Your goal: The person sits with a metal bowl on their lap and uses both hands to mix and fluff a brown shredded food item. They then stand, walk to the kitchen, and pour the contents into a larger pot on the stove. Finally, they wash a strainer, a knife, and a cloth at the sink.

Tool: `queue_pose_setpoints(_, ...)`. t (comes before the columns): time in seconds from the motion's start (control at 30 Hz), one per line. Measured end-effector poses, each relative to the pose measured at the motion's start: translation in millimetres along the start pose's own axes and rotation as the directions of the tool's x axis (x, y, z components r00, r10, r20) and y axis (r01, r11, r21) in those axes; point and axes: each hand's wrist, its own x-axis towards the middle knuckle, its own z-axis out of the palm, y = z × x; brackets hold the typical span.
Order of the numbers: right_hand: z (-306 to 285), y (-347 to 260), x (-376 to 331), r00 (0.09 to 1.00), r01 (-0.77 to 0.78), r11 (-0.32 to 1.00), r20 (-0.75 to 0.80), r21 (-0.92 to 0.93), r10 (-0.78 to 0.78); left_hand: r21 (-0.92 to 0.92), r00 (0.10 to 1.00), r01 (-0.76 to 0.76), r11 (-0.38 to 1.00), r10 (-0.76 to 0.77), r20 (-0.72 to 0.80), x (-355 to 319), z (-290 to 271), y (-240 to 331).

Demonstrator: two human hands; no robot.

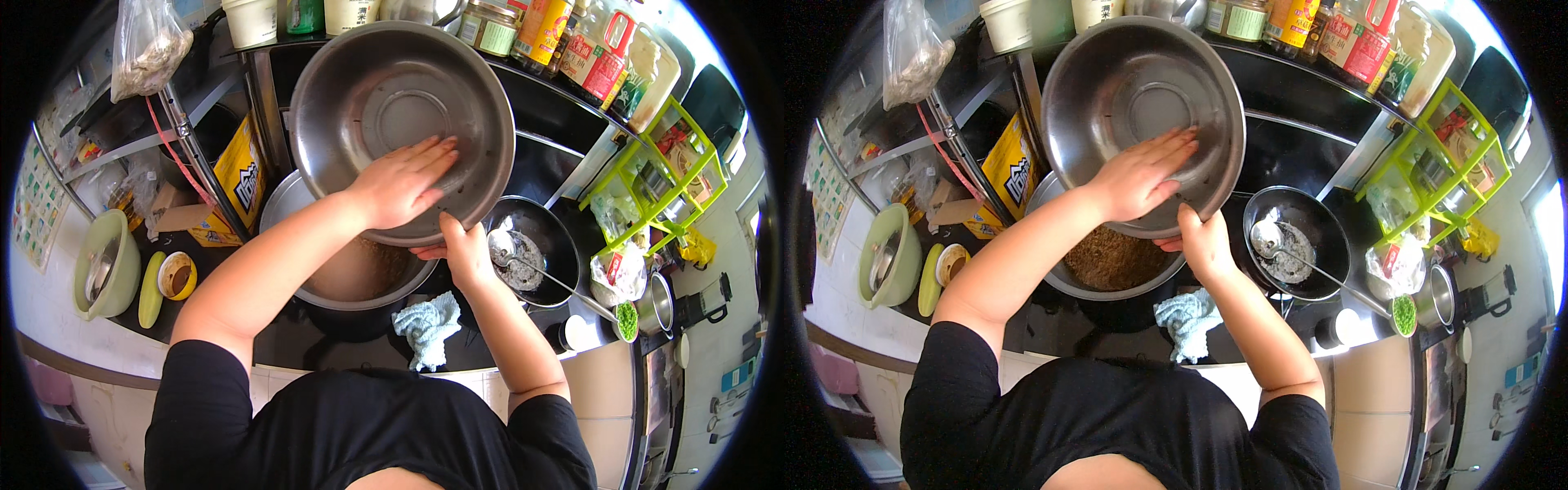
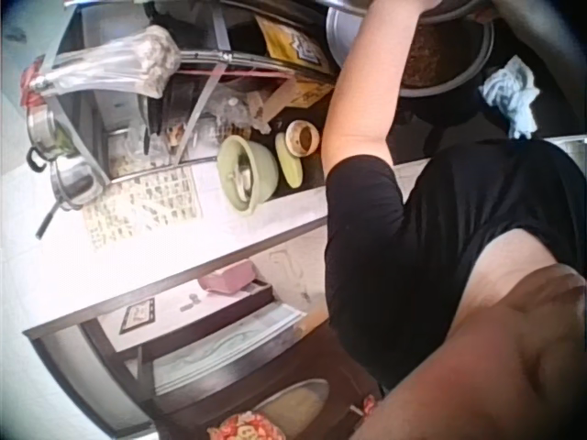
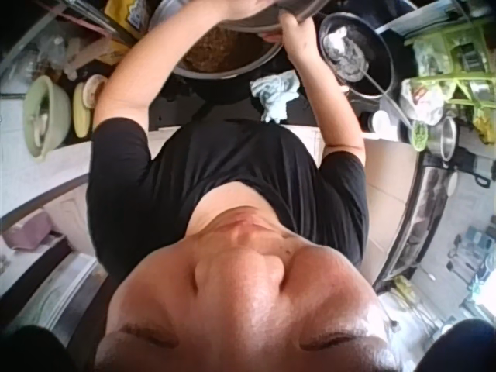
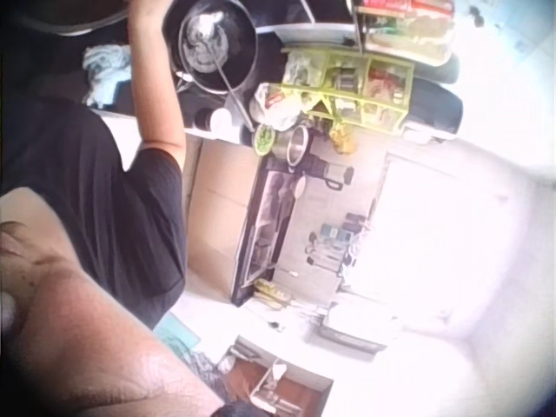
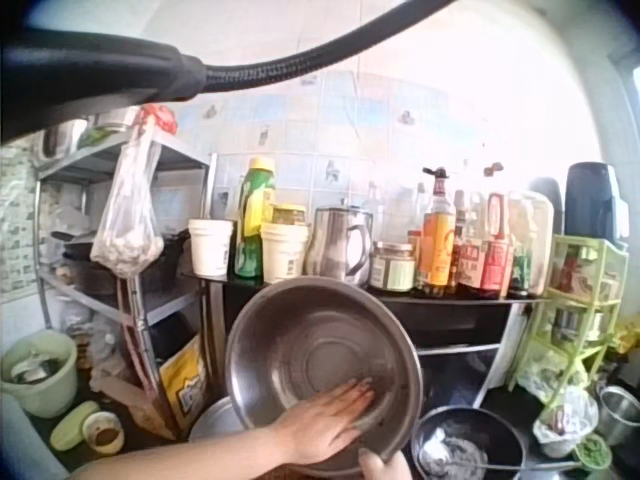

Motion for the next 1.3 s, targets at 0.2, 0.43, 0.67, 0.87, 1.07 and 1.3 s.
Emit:
queue_pose_setpoints(0.2,1.6,5.9,-5.1,0.999,0.026,0.998,-0.036,0.05,-0.025,-0.066,0.943,-0.003,0.998,0.025,0.332,-18.3,13.9,1.6)
queue_pose_setpoints(0.43,-0.2,9.7,-10.9,0.998,0.04,0.997,-0.043,0.064,-0.037,-0.239,0.983,-0.063,0.969,0.019,-0.184,19.2,6.4,17.0)
queue_pose_setpoints(0.67,-12.5,0.0,-26.9,0.99,0.123,0.992,-0.062,-0.028,-0.124,-0.522,0.913,0.144,0.84,0.091,0.398,-17.1,17.5,29.9)
queue_pose_setpoints(0.87,-23.5,3.5,-23.7,0.977,0.133,0.991,-0.172,0.019,-0.128,0.023,0.972,0.146,0.989,-0.148,0.184,-20.8,-3.8,11.8)
queue_pose_setpoints(1.07,-14.5,6.0,-20.8,0.968,0.16,0.987,-0.198,0.025,-0.152,0.213,0.848,0.316,0.924,-0.376,0.373,-40.4,14.6,4.7)
queue_pose_setpoints(1.3,-6.5,9.7,-21.3,0.966,0.182,0.983,-0.19,0.003,-0.178,0.037,0.923,0.31,0.95,-0.31,0.228,-32.0,1.0,-0.4)
